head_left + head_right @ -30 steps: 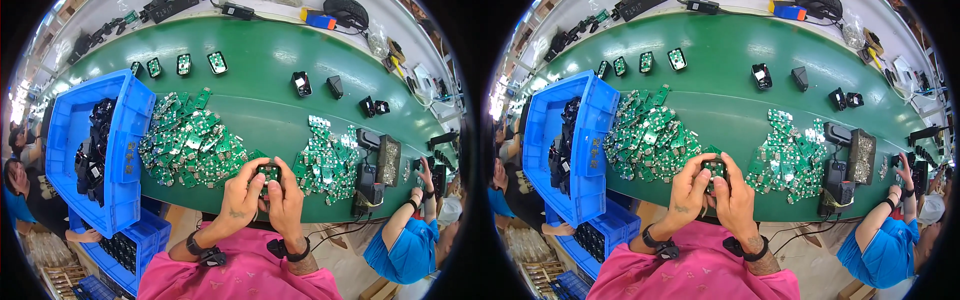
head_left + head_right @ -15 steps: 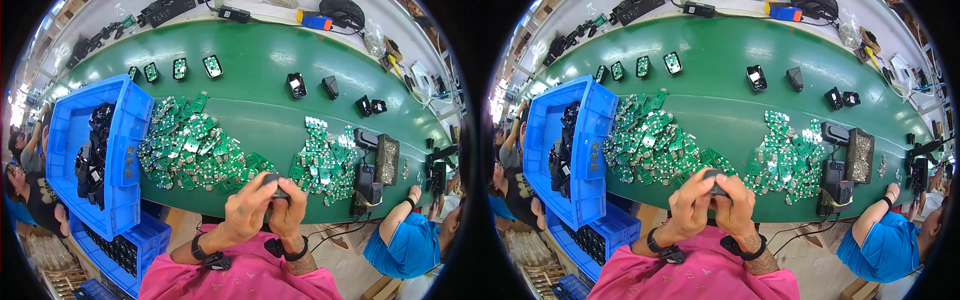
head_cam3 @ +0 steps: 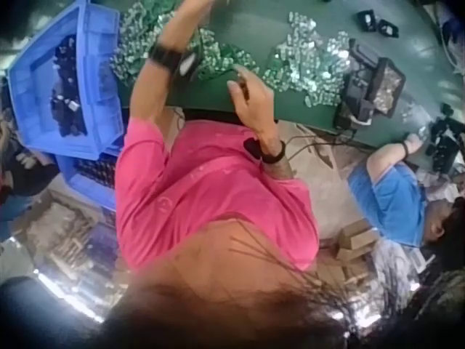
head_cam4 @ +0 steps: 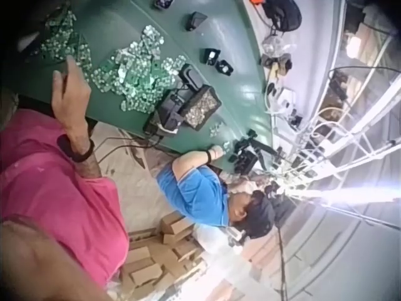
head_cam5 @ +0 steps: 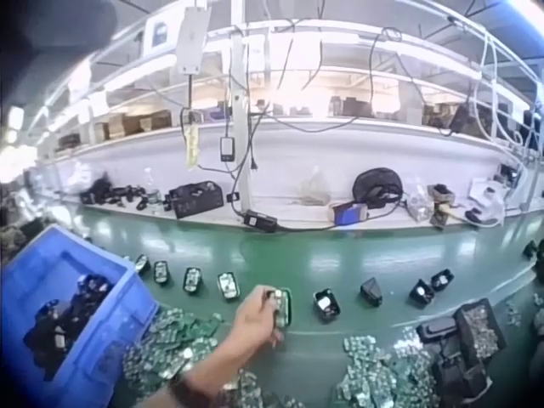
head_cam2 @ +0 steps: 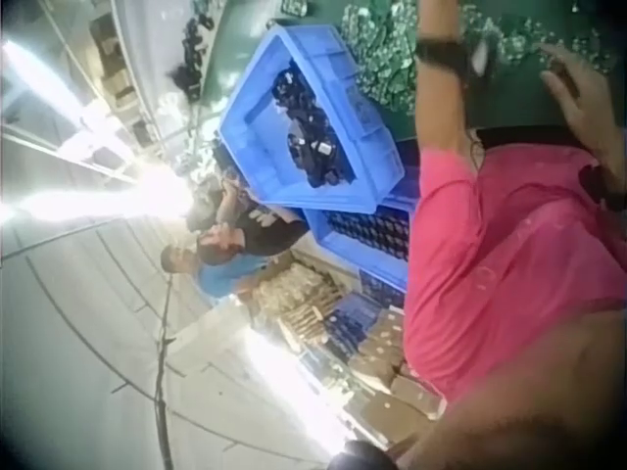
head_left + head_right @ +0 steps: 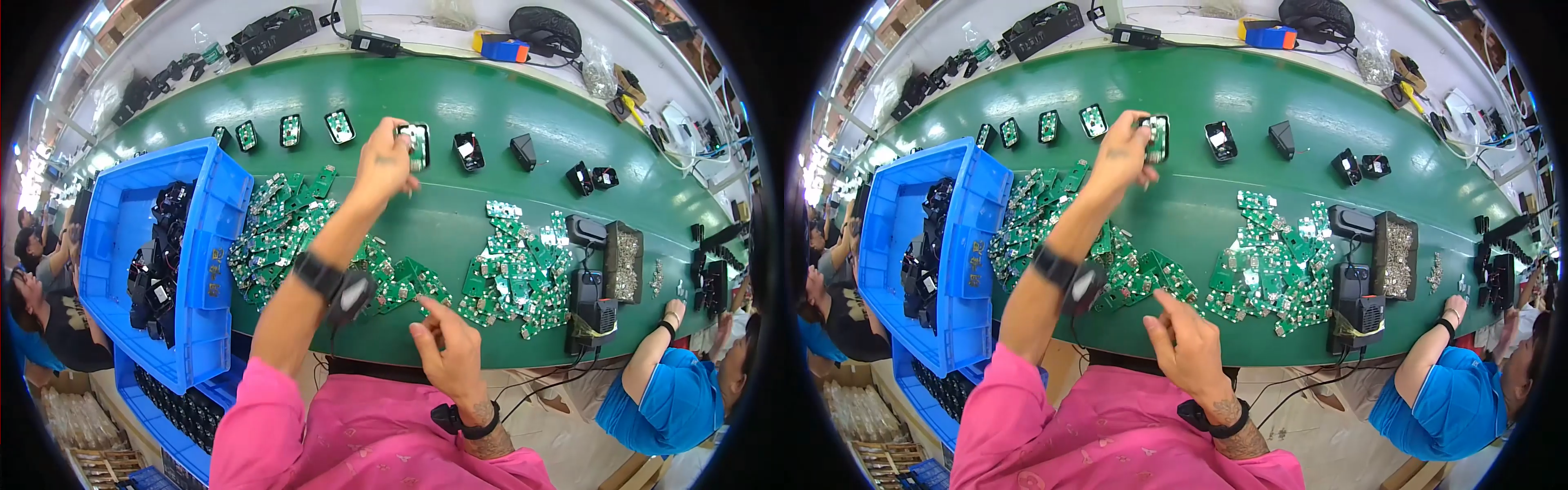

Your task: The person picks up a black plastic housing and a green circuit board, fits the board into the housing, and presses them together. They then place the assembled unit onto the green work surface and repeat the process.

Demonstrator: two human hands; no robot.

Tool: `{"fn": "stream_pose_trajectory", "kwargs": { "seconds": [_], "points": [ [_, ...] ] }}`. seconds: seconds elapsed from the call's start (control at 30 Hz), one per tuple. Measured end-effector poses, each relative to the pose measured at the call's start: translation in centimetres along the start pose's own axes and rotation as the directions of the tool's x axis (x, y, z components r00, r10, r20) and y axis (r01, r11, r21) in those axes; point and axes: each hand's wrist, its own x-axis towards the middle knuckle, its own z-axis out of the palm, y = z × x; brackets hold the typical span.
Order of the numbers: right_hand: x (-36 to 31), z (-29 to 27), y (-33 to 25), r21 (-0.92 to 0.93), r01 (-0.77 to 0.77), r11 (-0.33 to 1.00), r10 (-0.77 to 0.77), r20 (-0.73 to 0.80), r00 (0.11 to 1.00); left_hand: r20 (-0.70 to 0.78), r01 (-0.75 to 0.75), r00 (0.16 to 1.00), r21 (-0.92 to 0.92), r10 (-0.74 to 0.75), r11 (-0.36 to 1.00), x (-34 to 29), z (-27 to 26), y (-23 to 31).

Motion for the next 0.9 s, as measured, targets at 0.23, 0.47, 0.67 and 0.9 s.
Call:
{"fn": "stream_pose_trajectory", "kwargs": {
  "seconds": [0.23, 0.47, 0.67, 0.9],
  "points": [
    [-2.1, -0.9, 2.0, -0.11, 0.094, 0.989, -0.102, -0.064, 0.993, -0.163, 0.033, 0.986, 0.408, 0.037, 0.912, 7.7, 0.8, -5.6],
    [-1.6, -1.0, 3.0, -0.233, -0.004, 0.973, -0.048, -0.219, 0.974, 0.071, -0.402, 0.866, 0.689, 0.495, 0.603, 4.4, 2.9, -2.8],
    [1.7, -0.9, 2.5, -0.447, -0.203, 0.871, 0.205, -0.045, 0.978, 0.337, -0.441, 0.896, 0.749, 0.289, 0.495, 3.8, 6.6, -3.8],
    [1.9, -2.0, 3.6, -0.311, -0.094, 0.946, 0.053, -0.138, 0.989, 0.285, -0.435, 0.9, 0.636, 0.329, 0.638, 4.5, 8.0, -3.5]
  ]
}}
